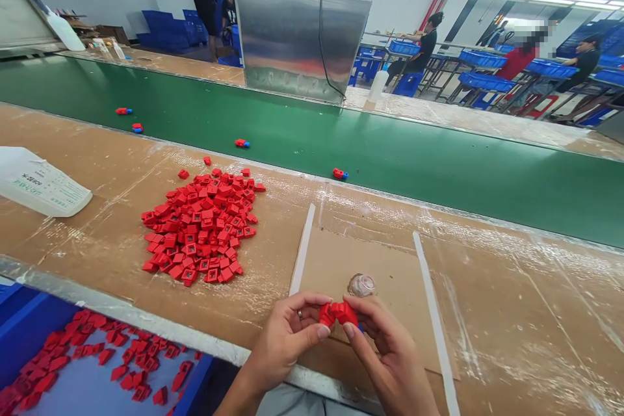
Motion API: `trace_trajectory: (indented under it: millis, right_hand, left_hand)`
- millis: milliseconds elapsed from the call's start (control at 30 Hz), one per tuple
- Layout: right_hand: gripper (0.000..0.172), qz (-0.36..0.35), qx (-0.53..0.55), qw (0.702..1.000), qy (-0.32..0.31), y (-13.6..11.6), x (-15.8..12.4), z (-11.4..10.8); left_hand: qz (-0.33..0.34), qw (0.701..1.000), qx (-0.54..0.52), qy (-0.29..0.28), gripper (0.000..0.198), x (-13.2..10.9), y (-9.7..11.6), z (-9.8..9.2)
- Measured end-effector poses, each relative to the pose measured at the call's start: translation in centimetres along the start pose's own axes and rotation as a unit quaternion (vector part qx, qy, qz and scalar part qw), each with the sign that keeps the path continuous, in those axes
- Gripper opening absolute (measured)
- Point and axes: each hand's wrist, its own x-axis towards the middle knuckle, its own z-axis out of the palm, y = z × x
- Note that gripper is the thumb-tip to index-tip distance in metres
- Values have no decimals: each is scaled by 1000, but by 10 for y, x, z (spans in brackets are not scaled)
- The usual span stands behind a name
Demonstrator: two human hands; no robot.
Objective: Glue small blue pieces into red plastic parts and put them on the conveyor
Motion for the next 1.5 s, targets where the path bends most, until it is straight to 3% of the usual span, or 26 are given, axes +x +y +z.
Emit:
trace_trajectory:
  millis: [500,800,900,1000,1067,1167,1233,1500]
  right_hand:
    - [14,-21,-28,999,-42,8,-2,2]
    - [13,-40,-60,997,-39,16,-13,1]
    - [16,-82,-61,995,-9,19,-17,1]
    - [20,-175,-85,980,35,20,-19,1]
    - [22,-230,-119,964,57,20,-19,1]
    - [25,-277,-147,947,74,22,-20,1]
    - [27,-292,-151,942,71,24,-21,1]
    - [21,-295,-118,947,47,24,-24,1]
  left_hand:
    - [22,998,48,23,23,-1,4,4]
    - [25,990,136,-13,21,-3,3,1]
    - [11,990,141,-16,23,-3,1,1]
    - [-10,987,161,-20,45,-2,2,5]
    - [-2,973,229,-29,45,-1,5,8]
    - [42,921,385,-42,23,0,10,13]
    - [60,889,452,-43,31,1,11,14]
    - [86,869,482,-65,36,-2,7,11]
